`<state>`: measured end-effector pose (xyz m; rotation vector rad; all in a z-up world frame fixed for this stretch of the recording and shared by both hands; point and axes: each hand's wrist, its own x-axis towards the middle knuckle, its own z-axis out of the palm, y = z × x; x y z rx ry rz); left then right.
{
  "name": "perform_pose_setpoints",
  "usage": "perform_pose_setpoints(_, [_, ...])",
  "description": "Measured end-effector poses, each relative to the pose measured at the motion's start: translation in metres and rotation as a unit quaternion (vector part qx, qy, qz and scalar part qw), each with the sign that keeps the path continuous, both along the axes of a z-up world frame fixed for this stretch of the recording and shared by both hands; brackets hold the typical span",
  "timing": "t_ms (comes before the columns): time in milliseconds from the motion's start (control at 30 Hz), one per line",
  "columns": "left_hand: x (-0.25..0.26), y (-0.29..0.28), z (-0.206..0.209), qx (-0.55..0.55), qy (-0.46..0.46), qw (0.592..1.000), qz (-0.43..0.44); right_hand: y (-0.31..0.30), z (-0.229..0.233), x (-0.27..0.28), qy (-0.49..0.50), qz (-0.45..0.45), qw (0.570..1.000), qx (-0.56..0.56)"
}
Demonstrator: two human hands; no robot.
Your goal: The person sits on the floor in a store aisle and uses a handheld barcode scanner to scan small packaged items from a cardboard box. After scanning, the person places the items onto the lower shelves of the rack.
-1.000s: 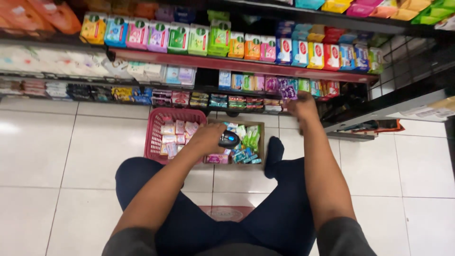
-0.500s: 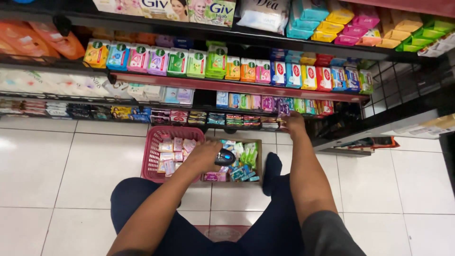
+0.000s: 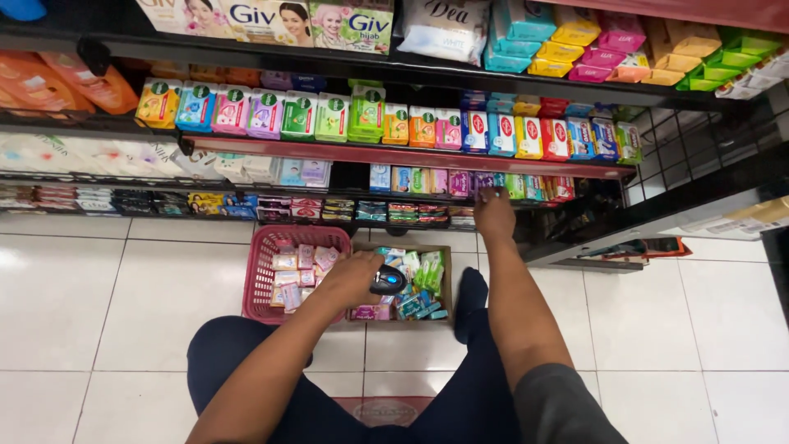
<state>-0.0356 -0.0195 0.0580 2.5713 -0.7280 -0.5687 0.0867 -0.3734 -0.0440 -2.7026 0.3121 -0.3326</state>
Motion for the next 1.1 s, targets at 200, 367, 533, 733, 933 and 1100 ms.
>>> perform_pose_setpoints(200, [-0.002, 0.0, 0.003, -0.005, -0.009, 1.0, -0.002, 0.014, 0.022, -0.002, 0.099, 0.04, 0.994, -0.012])
perform_pose_setpoints(367, [-0.002, 0.002, 0.006, -0.003, -0.001, 1.0, -0.006, 0.019, 0.027, -0.001, 0.159, 0.041, 0.986, -0.033])
perform_pose_setpoints(533, [-0.003, 0.002, 0.007, -0.007, -0.003, 1.0, -0.007, 0.019, 0.03, -0.004, 0.173, 0.038, 0.984, -0.031])
perform_pose_setpoints(733, [-0.003, 0.002, 0.006, 0.003, 0.009, 1.0, -0.006, 0.017, 0.027, -0.005, 0.15, 0.05, 0.987, -0.035])
perform_pose_setpoints(933, [0.0, 0.001, 0.003, -0.04, -0.026, 0.999, 0.003, 0.017, 0.035, -0.006, 0.15, 0.061, 0.987, -0.024])
perform_pose_setpoints(1100, [0.01, 0.002, 0.005, -0.143, -0.004, 0.986, 0.085, 0.015, 0.042, -0.026, 0.179, 0.284, 0.939, 0.074])
